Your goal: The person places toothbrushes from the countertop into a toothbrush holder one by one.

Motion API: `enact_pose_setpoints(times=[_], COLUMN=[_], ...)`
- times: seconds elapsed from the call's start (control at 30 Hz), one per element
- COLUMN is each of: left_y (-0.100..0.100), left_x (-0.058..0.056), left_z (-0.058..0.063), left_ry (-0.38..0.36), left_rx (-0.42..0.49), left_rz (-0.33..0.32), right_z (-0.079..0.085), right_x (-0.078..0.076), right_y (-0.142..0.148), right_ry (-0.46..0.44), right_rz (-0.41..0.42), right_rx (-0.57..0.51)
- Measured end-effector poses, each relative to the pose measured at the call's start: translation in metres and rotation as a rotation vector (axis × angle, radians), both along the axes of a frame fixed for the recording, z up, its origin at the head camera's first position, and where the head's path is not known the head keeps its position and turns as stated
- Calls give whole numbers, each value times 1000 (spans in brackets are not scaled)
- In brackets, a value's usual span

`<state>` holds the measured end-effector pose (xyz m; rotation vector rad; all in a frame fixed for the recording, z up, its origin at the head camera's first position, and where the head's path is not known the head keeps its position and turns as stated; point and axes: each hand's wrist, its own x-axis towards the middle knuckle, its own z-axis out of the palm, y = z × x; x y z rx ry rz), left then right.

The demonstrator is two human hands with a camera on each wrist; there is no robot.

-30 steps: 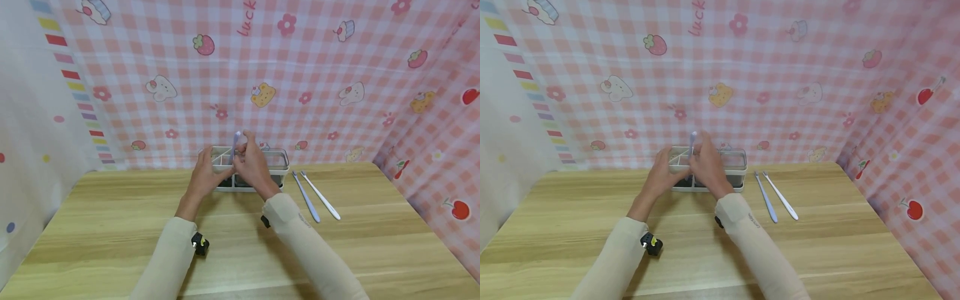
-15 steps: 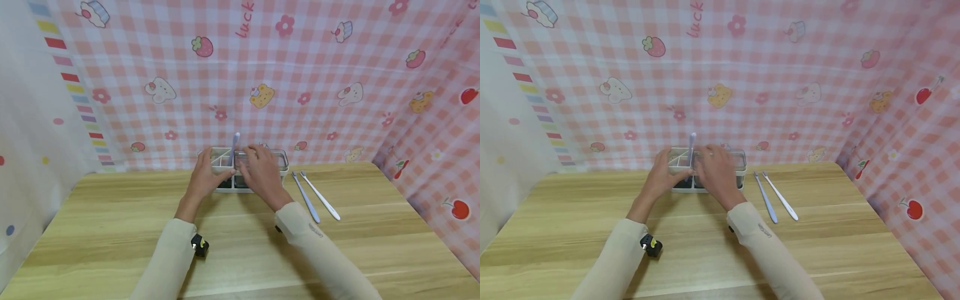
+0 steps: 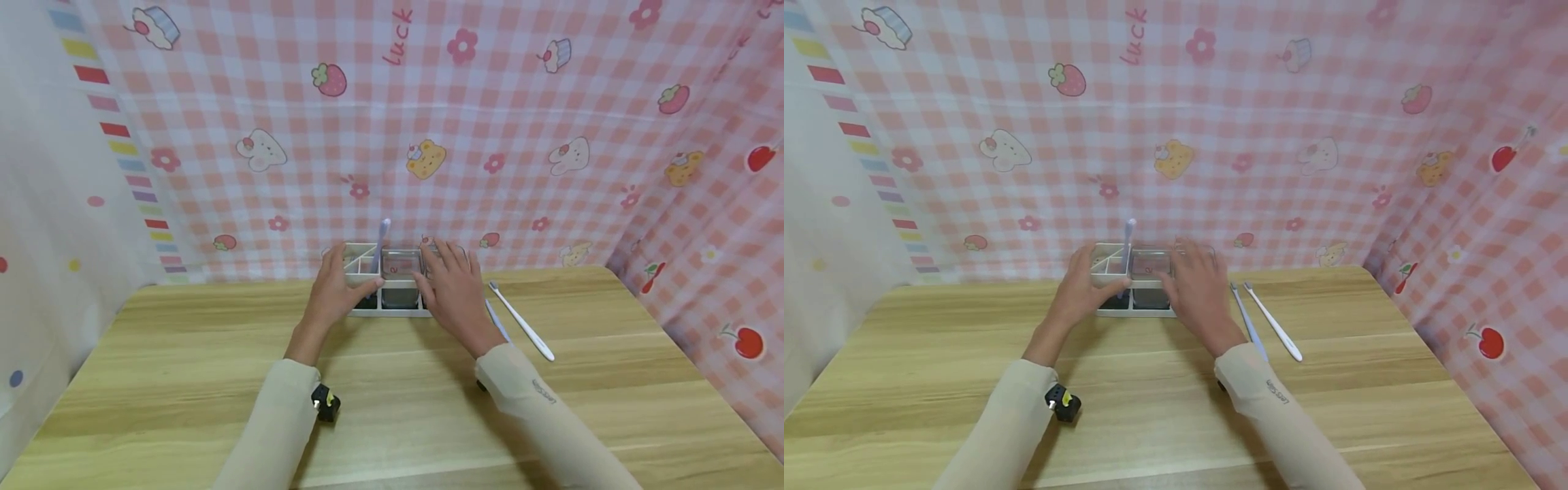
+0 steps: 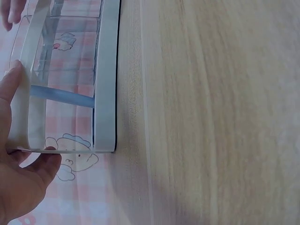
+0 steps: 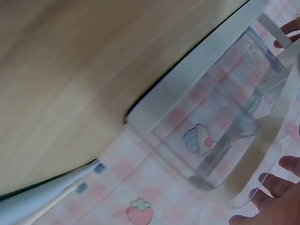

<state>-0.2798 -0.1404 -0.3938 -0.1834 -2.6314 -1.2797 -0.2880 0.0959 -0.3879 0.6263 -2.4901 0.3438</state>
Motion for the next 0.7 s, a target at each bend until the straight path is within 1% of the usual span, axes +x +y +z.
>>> enact_pose_setpoints(times=[0.13,0.37,0.53,0.7], left_y=[0,1,1,-1], left_x=[0,-3,-3,-3], left_z=[-1,-2,-3,-3], left_ry=[-13,-12,-17,-10], left_rx=[3,-5,-1,6], left_rz=[-1,1,10,5], right_z=[-1,1,1,0], right_x=[1,1,-2,-8], right_y=[11,31,43,57], right_ry=[-71,-144,-174,-198], right_rz=[-25,-62,-67,-92], right_rx=[12,45,65,27])
